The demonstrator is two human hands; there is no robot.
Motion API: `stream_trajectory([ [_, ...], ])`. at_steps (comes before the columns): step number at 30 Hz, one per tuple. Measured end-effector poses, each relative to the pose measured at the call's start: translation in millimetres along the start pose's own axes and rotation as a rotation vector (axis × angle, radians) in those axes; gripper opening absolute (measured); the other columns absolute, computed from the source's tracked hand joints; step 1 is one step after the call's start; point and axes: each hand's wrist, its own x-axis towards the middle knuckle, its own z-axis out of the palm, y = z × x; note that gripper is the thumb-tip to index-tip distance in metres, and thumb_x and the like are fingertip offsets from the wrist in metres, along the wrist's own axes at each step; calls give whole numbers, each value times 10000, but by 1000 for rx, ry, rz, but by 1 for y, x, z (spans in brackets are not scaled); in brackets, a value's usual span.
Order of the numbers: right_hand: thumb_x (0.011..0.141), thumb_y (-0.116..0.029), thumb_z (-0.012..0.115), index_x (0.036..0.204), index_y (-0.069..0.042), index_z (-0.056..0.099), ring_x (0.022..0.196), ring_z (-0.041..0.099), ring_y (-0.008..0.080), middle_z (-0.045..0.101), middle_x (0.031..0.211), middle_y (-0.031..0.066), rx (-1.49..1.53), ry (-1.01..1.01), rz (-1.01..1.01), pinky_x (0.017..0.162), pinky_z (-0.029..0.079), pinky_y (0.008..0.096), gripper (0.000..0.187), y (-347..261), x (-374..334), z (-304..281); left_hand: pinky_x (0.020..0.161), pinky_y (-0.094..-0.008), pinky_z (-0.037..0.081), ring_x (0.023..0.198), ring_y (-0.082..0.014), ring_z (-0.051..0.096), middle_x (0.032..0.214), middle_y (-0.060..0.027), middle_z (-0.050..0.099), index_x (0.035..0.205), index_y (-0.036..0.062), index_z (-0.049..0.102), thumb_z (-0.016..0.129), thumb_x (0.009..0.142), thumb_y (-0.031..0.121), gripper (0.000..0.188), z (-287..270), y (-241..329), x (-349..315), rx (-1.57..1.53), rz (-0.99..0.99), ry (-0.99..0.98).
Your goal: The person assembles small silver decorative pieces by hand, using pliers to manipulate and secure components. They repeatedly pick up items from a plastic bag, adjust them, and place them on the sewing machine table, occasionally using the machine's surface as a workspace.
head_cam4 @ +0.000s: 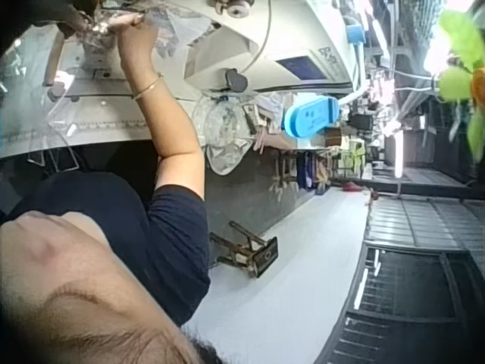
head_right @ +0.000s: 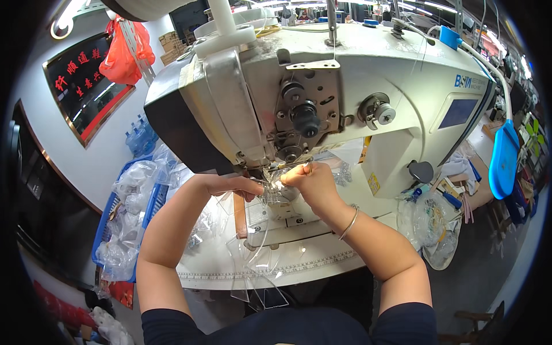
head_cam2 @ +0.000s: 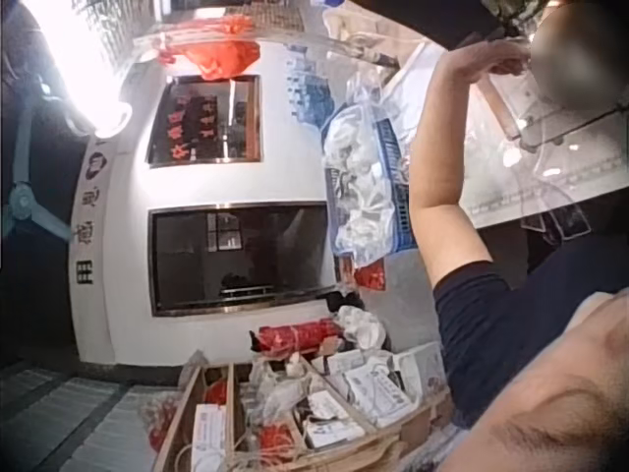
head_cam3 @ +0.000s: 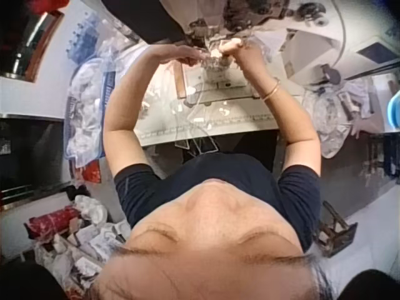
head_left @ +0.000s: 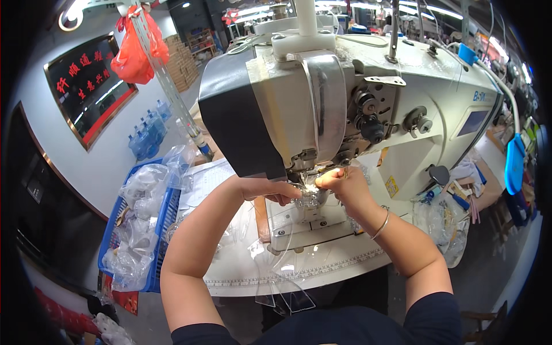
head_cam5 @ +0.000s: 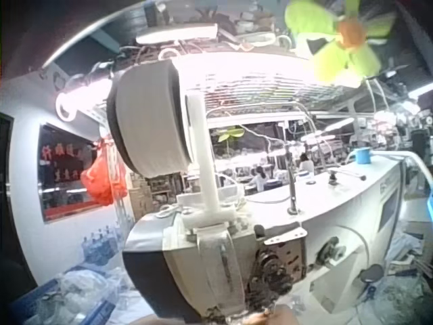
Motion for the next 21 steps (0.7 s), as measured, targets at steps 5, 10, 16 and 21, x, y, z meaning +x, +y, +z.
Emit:
stream_trajectory([
  [5, 663, -98, 710, 695, 46, 658, 564, 552, 84, 635, 655, 55, -52, 27, -130, 520, 418, 218, 156, 7, 13, 1, 534, -227, 515, 579, -131, 602, 708, -51, 609, 1028, 47, 563, 779, 680, 131, 418, -3, 1, 4, -6, 72, 63],
  [10, 675, -111, 703, 694, 53, 658, 570, 556, 81, 639, 652, 63, -44, 27, -145, 526, 424, 215, 171, 8, 16, 2, 563, -240, 533, 597, -124, 603, 726, -42, 606, 1145, 88, 508, 802, 656, 136, 572, 0, 4, 1, -59, 37, 108],
  [16, 678, -99, 695, 706, 55, 660, 576, 563, 80, 643, 659, 64, -23, 11, -210, 537, 433, 216, 160, 13, 18, 2, 563, -248, 538, 621, -123, 605, 756, -55, 604, 1121, 57, 507, 789, 670, 121, 536, -7, -4, 10, -36, 0, 62],
  [21, 686, -88, 680, 719, 54, 660, 584, 568, 80, 645, 665, 63, 8, 21, -183, 544, 438, 216, 147, 10, 15, 5, 572, -254, 549, 631, -138, 620, 757, -58, 604, 1083, 41, 521, 752, 692, 71, 455, -9, -15, 10, -179, 68, 33],
])
